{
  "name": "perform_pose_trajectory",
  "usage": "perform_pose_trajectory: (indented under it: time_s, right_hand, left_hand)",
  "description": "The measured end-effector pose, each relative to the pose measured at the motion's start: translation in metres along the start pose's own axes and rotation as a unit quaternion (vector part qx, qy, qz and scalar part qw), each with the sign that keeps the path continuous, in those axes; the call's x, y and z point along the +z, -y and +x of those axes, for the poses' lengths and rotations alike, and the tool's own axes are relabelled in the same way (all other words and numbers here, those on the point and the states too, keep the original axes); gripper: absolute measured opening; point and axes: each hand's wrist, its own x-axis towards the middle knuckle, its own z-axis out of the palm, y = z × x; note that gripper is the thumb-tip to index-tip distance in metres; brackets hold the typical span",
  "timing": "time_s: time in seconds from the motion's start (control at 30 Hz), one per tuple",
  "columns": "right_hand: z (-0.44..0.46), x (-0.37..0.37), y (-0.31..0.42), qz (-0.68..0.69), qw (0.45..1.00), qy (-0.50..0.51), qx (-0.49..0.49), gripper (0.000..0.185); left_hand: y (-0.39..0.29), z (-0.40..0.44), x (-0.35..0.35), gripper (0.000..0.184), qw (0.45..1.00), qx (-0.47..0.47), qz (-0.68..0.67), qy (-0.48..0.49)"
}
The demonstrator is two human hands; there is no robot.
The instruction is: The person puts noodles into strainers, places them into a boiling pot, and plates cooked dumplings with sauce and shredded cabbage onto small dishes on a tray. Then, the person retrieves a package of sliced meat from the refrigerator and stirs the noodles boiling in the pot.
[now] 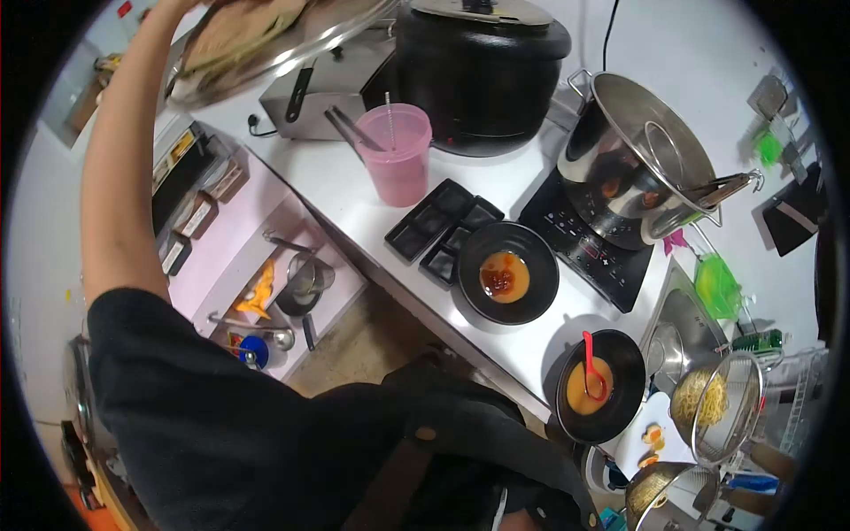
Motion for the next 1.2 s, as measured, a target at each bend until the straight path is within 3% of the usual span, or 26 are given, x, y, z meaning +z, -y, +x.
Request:
perform_pose_trajectory:
  time_s: [0.03,0.07,0.1,0.13,0.3,0.4,0.53,0.63,0.73,0.93,1.07,1.2]
  right_hand:
    - [0.002,0.002,0.002,0.011,1.000,0.016,-0.004,0.071]
    - [0.003,0.004,0.003,0.020,0.999,0.029,-0.009,0.072]
    - [0.004,0.004,0.005,0.028,0.999,0.040,-0.014,0.072]
    - [0.003,0.005,0.007,0.037,0.998,0.050,-0.018,0.073]
    - [-0.009,0.004,0.019,0.073,0.994,0.073,-0.027,0.075]
    - [-0.018,0.001,0.028,0.081,0.994,0.073,-0.031,0.077]
    - [-0.033,0.011,0.038,0.070,0.997,0.024,-0.028,0.080]
    - [-0.037,-0.049,0.009,0.140,0.968,0.202,-0.058,0.085]
    - [-0.080,0.019,0.036,0.244,0.954,-0.169,-0.031,0.087]
    - [-0.145,-0.029,0.037,0.145,0.988,-0.025,0.038,0.084]
    - [-0.160,0.028,0.051,0.110,0.975,-0.191,0.027,0.082]
    - [-0.155,0.080,0.067,0.100,0.956,-0.276,0.020,0.080]
  left_hand:
    - [0.017,-0.021,0.007,0.048,0.999,0.043,0.026,0.014]
    - [0.126,0.017,0.046,0.027,0.992,0.076,0.089,-0.045]
    - [0.072,-0.025,0.044,0.040,0.997,0.013,0.058,0.039]
    - [0.077,-0.043,0.054,0.038,0.996,-0.013,0.044,0.071]
    - [0.082,-0.080,0.073,0.053,0.994,-0.047,0.026,0.097]
    - [0.080,-0.050,0.063,0.061,0.999,0.008,0.018,0.026]
    - [0.008,0.019,0.036,0.057,0.998,0.051,-0.046,-0.015]
    - [-0.042,0.093,0.039,0.054,0.989,0.123,-0.069,-0.043]
    - [-0.089,0.164,0.049,0.055,0.983,0.156,-0.083,-0.046]
    - [-0.147,0.294,0.106,0.058,0.967,0.234,-0.082,-0.064]
    - [-0.180,0.321,0.129,0.058,0.971,0.238,-0.028,-0.024]
    - [-0.188,0.343,0.141,0.057,0.977,0.213,0.012,0.011]
